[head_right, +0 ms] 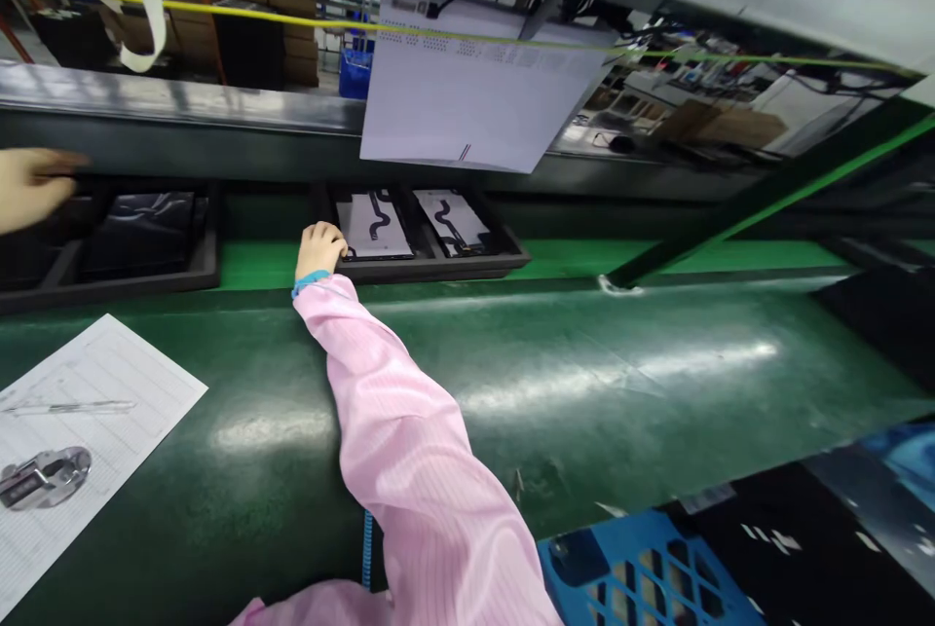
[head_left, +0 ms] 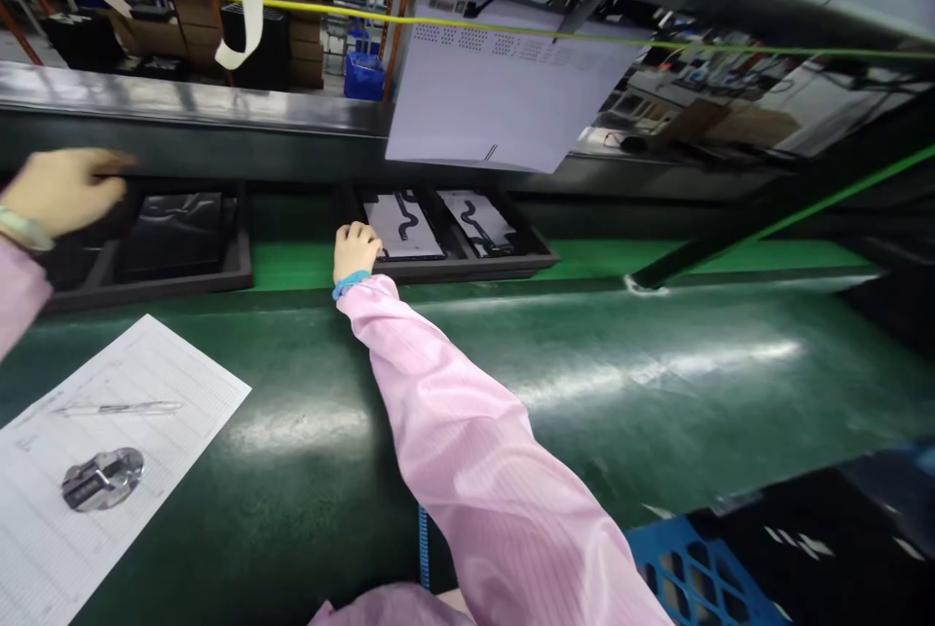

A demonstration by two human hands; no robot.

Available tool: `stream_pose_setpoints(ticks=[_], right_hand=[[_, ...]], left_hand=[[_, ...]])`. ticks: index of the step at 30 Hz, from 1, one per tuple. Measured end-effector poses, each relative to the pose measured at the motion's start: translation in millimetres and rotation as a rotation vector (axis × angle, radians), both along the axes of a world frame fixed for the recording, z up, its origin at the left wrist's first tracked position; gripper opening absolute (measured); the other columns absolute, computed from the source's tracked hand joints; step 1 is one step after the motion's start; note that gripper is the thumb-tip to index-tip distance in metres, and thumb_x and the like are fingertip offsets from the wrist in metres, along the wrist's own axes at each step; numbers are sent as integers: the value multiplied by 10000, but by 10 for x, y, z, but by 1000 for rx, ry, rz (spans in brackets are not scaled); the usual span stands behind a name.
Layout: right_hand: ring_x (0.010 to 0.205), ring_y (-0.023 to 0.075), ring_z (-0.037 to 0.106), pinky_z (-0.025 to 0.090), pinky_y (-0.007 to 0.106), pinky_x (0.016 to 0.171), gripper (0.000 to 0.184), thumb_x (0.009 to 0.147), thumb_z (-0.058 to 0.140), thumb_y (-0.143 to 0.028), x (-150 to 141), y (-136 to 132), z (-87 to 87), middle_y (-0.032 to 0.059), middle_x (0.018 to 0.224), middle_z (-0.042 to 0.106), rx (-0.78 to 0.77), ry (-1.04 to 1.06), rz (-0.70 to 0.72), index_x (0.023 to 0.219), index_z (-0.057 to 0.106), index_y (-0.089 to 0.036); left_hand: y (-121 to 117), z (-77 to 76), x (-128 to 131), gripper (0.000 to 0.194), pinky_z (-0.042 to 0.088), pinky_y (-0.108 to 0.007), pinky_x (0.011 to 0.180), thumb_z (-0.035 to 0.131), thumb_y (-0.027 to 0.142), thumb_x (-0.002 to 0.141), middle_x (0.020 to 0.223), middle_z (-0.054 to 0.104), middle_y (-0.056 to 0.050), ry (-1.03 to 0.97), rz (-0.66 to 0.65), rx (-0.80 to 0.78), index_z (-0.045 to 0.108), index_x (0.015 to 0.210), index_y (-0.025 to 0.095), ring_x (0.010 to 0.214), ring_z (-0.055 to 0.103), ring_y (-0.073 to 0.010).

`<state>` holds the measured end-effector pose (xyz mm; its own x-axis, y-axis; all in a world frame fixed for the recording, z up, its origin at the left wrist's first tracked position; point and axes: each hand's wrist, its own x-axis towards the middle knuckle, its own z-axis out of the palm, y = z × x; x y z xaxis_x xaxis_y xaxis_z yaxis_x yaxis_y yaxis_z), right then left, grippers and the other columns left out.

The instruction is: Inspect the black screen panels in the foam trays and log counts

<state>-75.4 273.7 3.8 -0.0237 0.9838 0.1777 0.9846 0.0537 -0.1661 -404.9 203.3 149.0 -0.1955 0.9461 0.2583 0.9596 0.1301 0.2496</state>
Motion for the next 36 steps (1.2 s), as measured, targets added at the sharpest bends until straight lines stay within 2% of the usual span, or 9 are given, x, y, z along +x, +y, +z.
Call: stream_pose_setpoints(ticks=[4,6,9,12,19,26,29,32,36], right_hand=[[1228,268,550,562,422,907,422,982,557,-274,-38,3,106,132,1429,506,-23,34,-64,1394,534,-185],[1225,255,548,561,412,923,425,970,592,-294,17,-4,129,119,1436,496,-9,61,-58,1380,537,-195],[1230,257,536,552,421,945,433,949,625,-290,116,-14,106,116,1433,489,18,110,-24,1362,541,-193],[1214,260,528,546,434,946,434,919,658,-298,166,5,54,121,1400,495,35,173,9,1324,556,-179],[1240,335,488,547,528,920,469,778,754,-197,263,180,134,192,1368,473,26,275,61,1219,599,-160],[1209,342,470,542,506,884,708,612,848,-84,551,79,190,189,1337,430,-19,215,84,1254,565,-179],[1179,316,461,530,466,892,735,619,831,-97,727,-166,113,181,1311,440,9,181,126,1284,532,-185],[1138,296,472,520,443,892,728,638,767,-53,904,-479,28,173,1272,470,24,140,153,1309,522,-191],[1104,292,476,508,449,902,684,691,675,-29,1066,-886,-57,180,1244,503,42,102,153,1343,527,-178]], left_hand=[[61,-302,1153,479,460,-251,1160,461,284,937,1375,692,-13,-40,-197,-166,623,1375,177,1264,647,-135],[48,-588,1504,447,508,-256,1098,524,262,915,1322,712,-52,1,-204,-270,649,1336,179,1202,673,-163],[-44,-1001,1591,538,508,-556,1059,581,260,886,1380,589,-274,136,-39,-312,560,1379,46,1290,570,-391],[-188,-1217,1331,429,496,-605,1003,504,219,923,1390,526,-282,250,-5,-349,558,1327,83,1321,475,-408],[-252,-1115,527,203,516,-307,902,486,125,895,1246,610,-135,367,-329,-498,651,987,197,1136,537,-235],[-406,-1032,86,166,494,-428,1061,504,148,835,1166,640,-161,300,-359,-428,662,887,157,1116,589,-264],[-507,-925,383,205,323,-539,1241,551,216,829,1407,531,-190,212,-322,-288,684,967,141,1365,477,-346],[-554,-818,982,357,264,-544,1276,449,282,918,1546,398,-182,69,-268,-148,661,1160,127,1497,316,-364],[-493,-914,1980,390,388,-431,1224,529,316,907,1375,584,-145,-245,-217,-197,649,1236,145,1337,538,-288]])
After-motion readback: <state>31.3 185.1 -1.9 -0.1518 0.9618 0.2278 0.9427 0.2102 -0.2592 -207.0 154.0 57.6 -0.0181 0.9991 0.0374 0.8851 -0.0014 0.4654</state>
